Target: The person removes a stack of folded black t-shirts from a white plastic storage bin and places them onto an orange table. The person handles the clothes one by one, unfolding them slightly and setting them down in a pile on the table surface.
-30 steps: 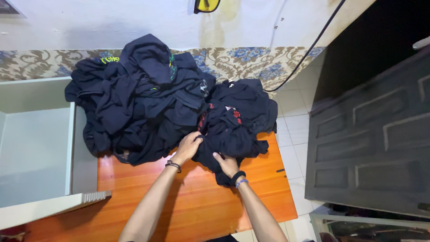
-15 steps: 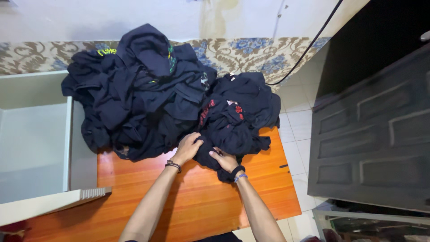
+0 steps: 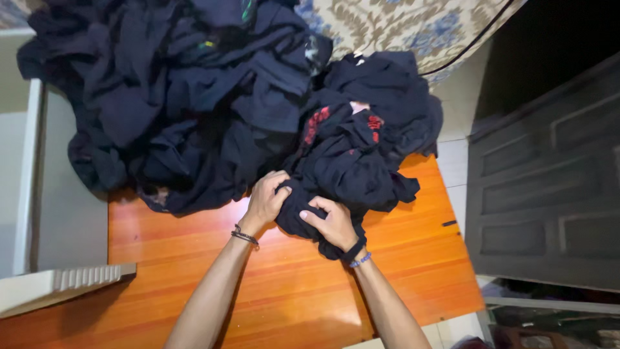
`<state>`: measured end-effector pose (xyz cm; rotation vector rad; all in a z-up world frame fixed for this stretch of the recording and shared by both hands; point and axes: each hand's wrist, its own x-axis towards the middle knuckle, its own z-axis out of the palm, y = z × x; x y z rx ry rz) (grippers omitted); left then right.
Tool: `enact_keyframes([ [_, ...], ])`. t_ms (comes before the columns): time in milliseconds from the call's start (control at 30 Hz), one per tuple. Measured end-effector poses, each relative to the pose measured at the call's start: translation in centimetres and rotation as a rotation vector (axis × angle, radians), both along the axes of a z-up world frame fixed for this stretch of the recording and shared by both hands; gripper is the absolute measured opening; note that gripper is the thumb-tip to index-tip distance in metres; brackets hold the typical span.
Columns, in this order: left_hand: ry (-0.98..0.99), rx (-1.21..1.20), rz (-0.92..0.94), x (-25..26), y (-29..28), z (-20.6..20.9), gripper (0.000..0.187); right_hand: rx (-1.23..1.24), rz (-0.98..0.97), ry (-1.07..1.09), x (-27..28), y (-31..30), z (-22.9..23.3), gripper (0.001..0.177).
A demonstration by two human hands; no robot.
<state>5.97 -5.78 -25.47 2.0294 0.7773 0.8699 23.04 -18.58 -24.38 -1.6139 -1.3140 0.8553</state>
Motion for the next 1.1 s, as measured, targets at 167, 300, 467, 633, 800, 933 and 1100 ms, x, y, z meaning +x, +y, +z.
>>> enact_keyframes([
  [167,-0.239,-0.066,-0.132,-1.2,1.0,-2.7,0.031,0.020,0.015,0.016,-3.9,-0.9,0.9,0.022],
  [300,-0.523,-0.220,-0.275,-1.5,1.9,-4.6,0.035,0.023,0.022,-0.073,-6.4,-2.0,0.9,0.026],
  [467,-0.401,-0.195,-0.291,-2.8,1.0,-4.0,0.034,0.000,0.121,-0.035,-8.8,-4.7,0.8,0.030],
  [633,-0.284,-0.100,-0.411,-6.1,-2.4,-3.3,0.032,-0.036,0.486,0.242,-10.5,-8.7,0.6,0.024],
  [800,-0.100,-0.146,-0.350,-10.3,-5.2,-4.0,0.033,-0.041,0.676,0.192,-9.4,-11.0,3.7,0.026],
  [933,0.053,-0.120,-0.289,-11.8,-5.6,-2.0,0.033,0.221,0.347,-0.079,-7.8,-8.3,5.4,0.021],
  [1100,0.305,-0.123,0.121,-12.0,-7.8,1.5,0.044,0.419,0.211,-0.562,-6.1,-3.1,1.9,0.037],
])
